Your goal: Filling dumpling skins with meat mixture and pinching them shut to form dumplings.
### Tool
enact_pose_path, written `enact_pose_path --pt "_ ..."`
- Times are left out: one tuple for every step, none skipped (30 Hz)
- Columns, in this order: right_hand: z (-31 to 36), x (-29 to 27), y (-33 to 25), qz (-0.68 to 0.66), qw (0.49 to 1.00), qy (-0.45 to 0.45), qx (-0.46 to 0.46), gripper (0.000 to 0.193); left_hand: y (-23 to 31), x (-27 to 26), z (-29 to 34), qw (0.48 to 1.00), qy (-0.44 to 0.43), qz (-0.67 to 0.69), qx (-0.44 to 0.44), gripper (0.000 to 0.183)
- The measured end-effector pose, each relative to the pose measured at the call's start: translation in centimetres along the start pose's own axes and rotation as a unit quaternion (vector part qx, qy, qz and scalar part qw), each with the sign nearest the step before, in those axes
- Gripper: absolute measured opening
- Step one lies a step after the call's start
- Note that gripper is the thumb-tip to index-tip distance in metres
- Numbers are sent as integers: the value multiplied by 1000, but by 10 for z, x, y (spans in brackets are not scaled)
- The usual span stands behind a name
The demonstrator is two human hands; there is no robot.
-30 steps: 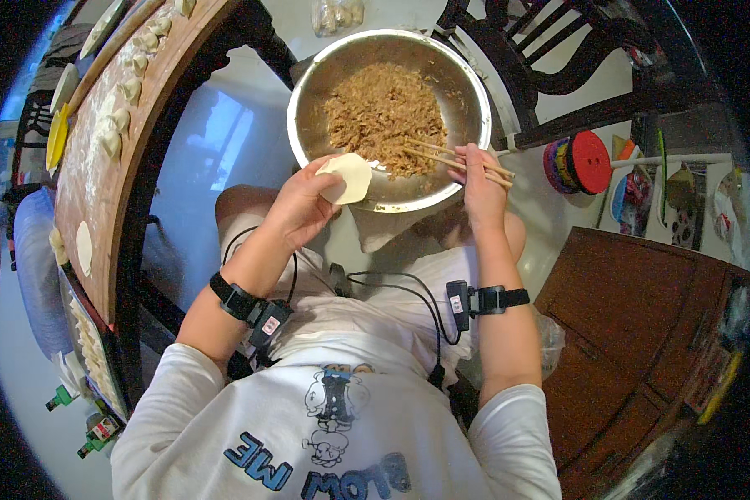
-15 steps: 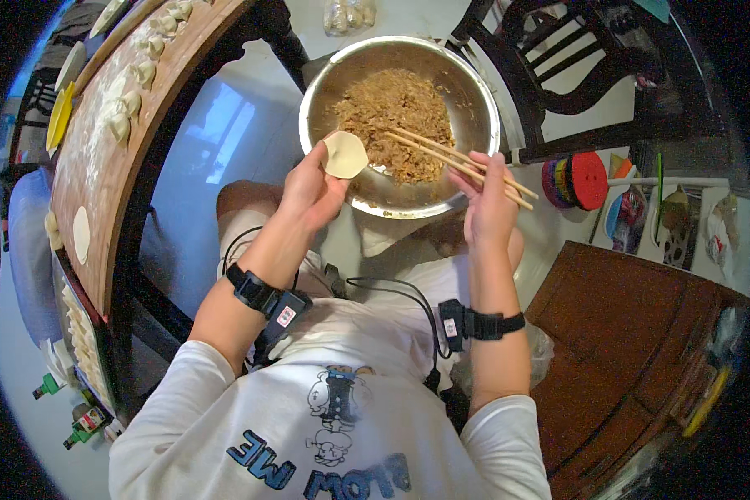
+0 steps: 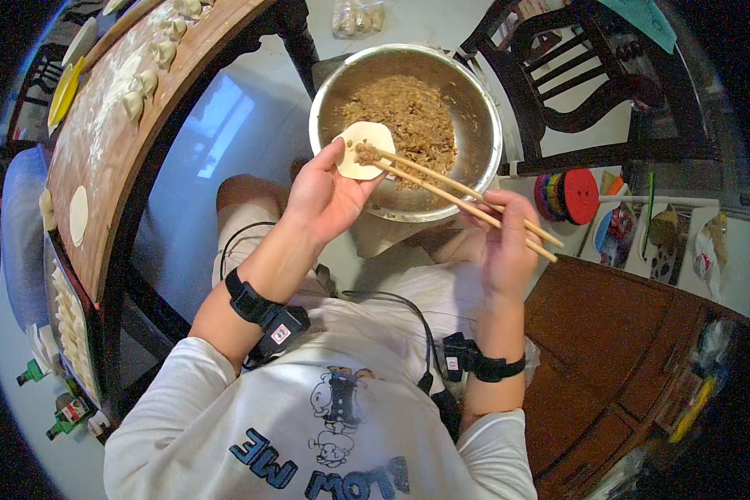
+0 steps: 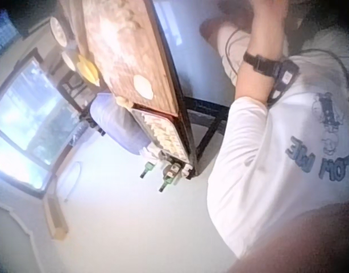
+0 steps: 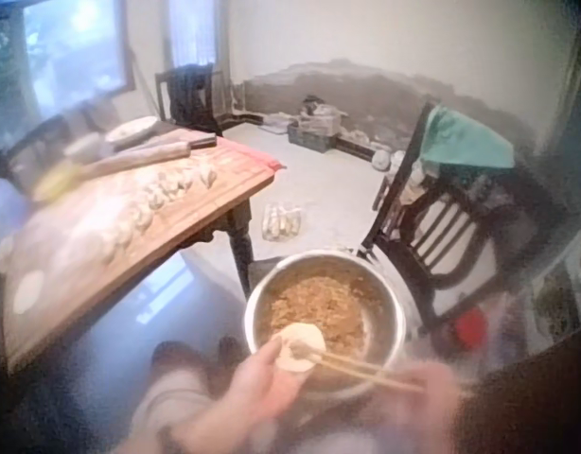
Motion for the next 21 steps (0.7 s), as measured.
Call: enact_pose_path --pt "0 -4 -8 -11 1000 -2 -11 34 2 1 3 1000 -1 1 0 39" --pt "0 -4 -15 -22 999 -5 -22 35 2 2 6 1000 -2 -8 -7 40" --pt "1 -5 -18 -17 1000 12 -18 35 1 2 8 1000 -3 -18 -15 41" --pt "1 -2 -17 -16 1000 12 -19 35 0 1 10 1000 -4 -17 -15 41" --pt "0 5 -16 -11 1000 0 -20 35 -4 1 11 999 -11 -7 -33 42" --pt "-1 10 -14 -7 1000 -12 -20 35 -7 3 13 999 -17 2 -50 42" --pt "-2 10 -11 -6 1000 -12 -21 35 -8 3 16 999 -18 3 -50 42" --pt "-2 10 -3 -7 1000 -18 -3 35 -9 5 19 998 -24 5 -52 43" --pt "-2 12 4 -9 1000 -25 16 35 -8 7 21 998 -30 7 -53 43" --pt "-1 12 3 -9 999 -26 17 35 -8 5 21 998 -29 7 -52 43" --pt "1 11 1 -21 999 -27 18 36 -5 1 19 999 -25 2 -39 43" --pt "1 9 0 -32 999 -27 19 37 -2 -2 17 999 -22 -4 -27 43" --pt "0 6 0 -32 999 -28 20 37 0 -4 16 999 -22 -3 -27 43" --pt "-2 -1 0 -44 999 -14 17 38 4 -8 13 1000 -13 -10 -14 42" --pt "-4 -9 0 -56 998 0 14 39 8 -12 10 1000 -5 -19 -2 42" --pt "-8 -12 4 -55 998 2 14 39 9 -15 7 1000 -5 -18 -4 42" --pt "-14 -20 10 34 999 27 9 37 14 -25 3 999 24 -29 16 41" --pt "-20 -29 19 124 991 54 4 36 18 -38 1 997 55 -40 34 41" --pt "-24 -32 34 163 985 46 10 35 18 -41 -1 997 55 -41 35 40" --pt "-28 -33 51 214 976 16 28 35 17 -43 -1 997 55 -42 31 40" --pt "-28 -33 65 233 971 25 49 33 16 -46 2 996 71 -51 31 40"
Point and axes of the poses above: each hand's wrist, its own z-axis away from the middle knuckle, its own x-axis out of the palm, y = z × x, the point moved 10 cm from there along -z, towards the middle knuckle, and after that the axes turned 5 degrees about z, right-handed, at the moved point
